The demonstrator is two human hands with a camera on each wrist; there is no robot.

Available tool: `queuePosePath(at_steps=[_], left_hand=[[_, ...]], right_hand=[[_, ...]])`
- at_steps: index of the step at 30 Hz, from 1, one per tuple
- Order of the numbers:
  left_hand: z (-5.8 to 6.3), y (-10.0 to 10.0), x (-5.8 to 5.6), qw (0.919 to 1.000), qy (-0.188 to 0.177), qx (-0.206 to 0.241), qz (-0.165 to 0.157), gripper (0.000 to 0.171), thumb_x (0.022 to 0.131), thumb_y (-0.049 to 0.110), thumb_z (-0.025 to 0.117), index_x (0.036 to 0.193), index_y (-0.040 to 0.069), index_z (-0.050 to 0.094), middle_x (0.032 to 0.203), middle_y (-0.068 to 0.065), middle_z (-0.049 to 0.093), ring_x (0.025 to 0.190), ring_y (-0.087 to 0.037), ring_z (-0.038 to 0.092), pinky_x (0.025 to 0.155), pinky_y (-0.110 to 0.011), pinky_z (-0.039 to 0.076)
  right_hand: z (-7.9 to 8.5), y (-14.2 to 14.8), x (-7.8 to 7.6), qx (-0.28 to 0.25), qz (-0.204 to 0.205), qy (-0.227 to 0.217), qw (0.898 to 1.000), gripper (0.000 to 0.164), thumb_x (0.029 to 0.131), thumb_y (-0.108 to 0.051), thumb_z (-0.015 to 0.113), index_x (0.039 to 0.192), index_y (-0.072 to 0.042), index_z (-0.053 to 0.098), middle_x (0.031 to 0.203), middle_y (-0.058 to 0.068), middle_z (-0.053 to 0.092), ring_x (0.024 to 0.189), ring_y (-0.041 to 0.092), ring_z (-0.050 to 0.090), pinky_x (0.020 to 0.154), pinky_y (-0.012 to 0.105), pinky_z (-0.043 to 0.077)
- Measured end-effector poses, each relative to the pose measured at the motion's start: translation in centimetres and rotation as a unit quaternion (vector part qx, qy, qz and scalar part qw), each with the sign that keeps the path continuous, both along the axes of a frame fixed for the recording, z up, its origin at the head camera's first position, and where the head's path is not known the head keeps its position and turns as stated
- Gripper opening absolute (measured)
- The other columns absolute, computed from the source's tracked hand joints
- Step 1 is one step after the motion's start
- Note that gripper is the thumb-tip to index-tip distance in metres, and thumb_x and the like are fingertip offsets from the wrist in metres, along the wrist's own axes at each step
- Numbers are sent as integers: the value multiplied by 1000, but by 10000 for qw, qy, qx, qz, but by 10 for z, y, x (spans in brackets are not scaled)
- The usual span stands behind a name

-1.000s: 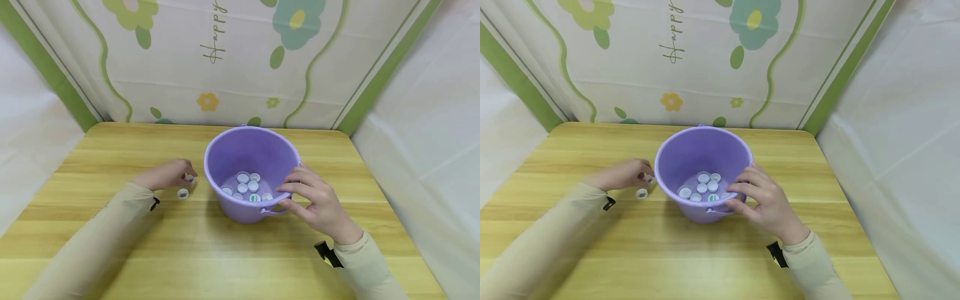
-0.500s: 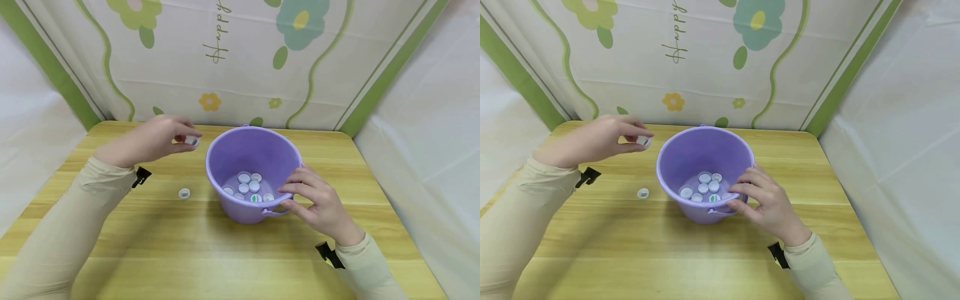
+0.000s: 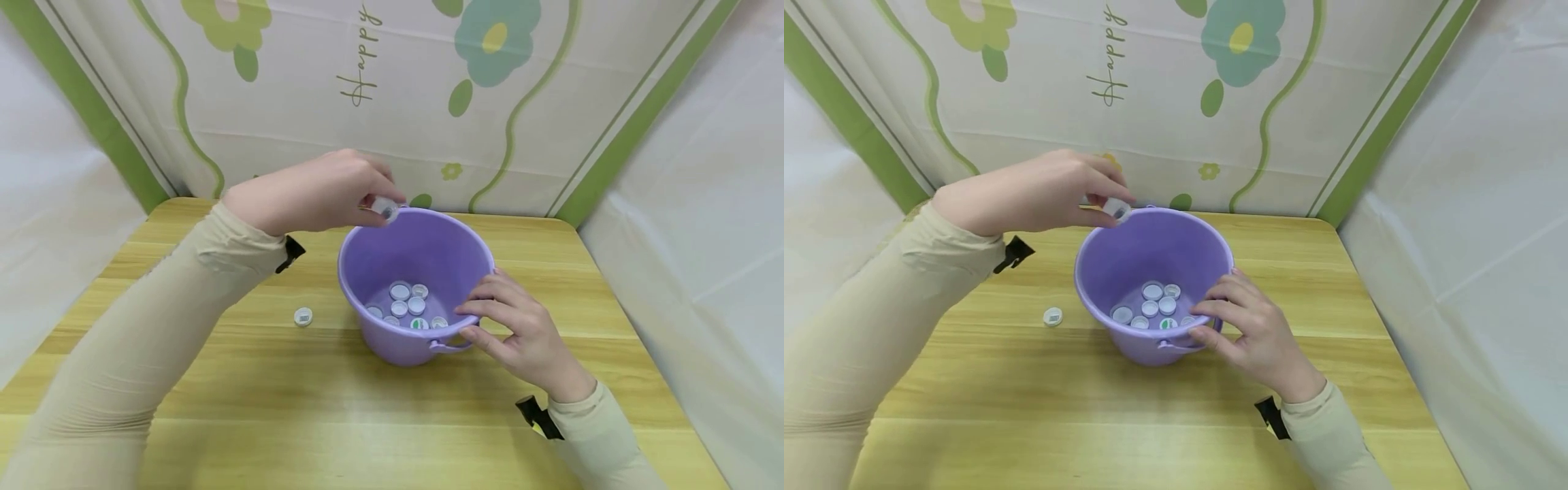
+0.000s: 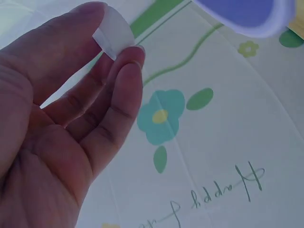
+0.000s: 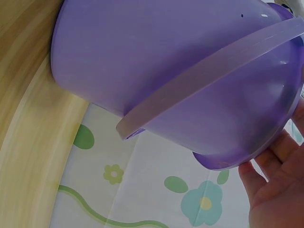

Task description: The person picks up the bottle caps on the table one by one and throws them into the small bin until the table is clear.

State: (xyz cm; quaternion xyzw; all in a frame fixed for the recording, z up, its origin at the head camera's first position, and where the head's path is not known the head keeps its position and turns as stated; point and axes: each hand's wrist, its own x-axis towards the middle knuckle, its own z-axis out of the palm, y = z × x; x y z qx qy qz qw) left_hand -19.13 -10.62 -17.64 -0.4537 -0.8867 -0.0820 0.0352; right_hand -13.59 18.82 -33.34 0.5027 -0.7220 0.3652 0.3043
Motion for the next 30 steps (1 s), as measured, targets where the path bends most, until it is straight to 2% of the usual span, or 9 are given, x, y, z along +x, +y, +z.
queuePosePath(at_steps=[4,7,11,14,20,26,30], left_hand=[[1,21,-9,9995,-105,-110,-275,27,88,17,77,114,12,74,91,-2,65,78,-16,58,71,-30,48],[-3,36,-18,9984,-181,-199,-489,20,88,16,77,108,13,75,90,-1,65,79,-16,58,76,-31,46],[-10,55,-29,9964,-366,-390,-651,11,89,13,75,99,14,77,85,1,65,79,-15,55,77,-30,44],[-15,67,-35,9949,-523,-556,-658,7,90,13,73,95,13,77,82,3,66,79,-15,55,74,-29,46],[-25,85,-45,9929,-695,-805,-530,15,90,18,73,103,13,78,90,6,68,88,-15,56,81,-29,45],[-37,98,-51,9904,-700,-955,-711,11,89,19,74,95,11,78,85,1,67,80,-14,56,75,-28,47],[-44,103,-53,9902,-697,-970,-719,11,89,21,74,94,12,78,82,3,66,77,-12,56,71,-26,46]], right_hand=[[-2,3,-1,30,-52,-14,10000,36,98,-37,63,94,-3,74,92,9,65,91,29,58,108,47,36],[-1,3,-2,37,-73,0,10000,36,98,-37,63,94,-3,73,92,9,65,91,29,57,107,46,37],[-1,3,-3,42,-55,-4,10000,35,98,-37,63,94,-3,73,92,9,65,92,31,57,106,45,37],[-1,3,-4,56,-39,-22,10000,36,98,-37,62,94,-3,73,92,9,65,93,31,57,106,44,37],[-4,3,-4,80,-45,-46,9999,36,98,-37,62,95,-3,74,93,9,65,94,32,57,107,45,37],[-4,4,-5,104,-68,-58,9999,36,98,-38,63,96,-4,74,93,8,65,94,32,58,106,45,37],[-4,5,-6,104,-58,-58,9999,36,97,-38,63,96,-4,74,93,8,65,94,32,58,105,42,38]])
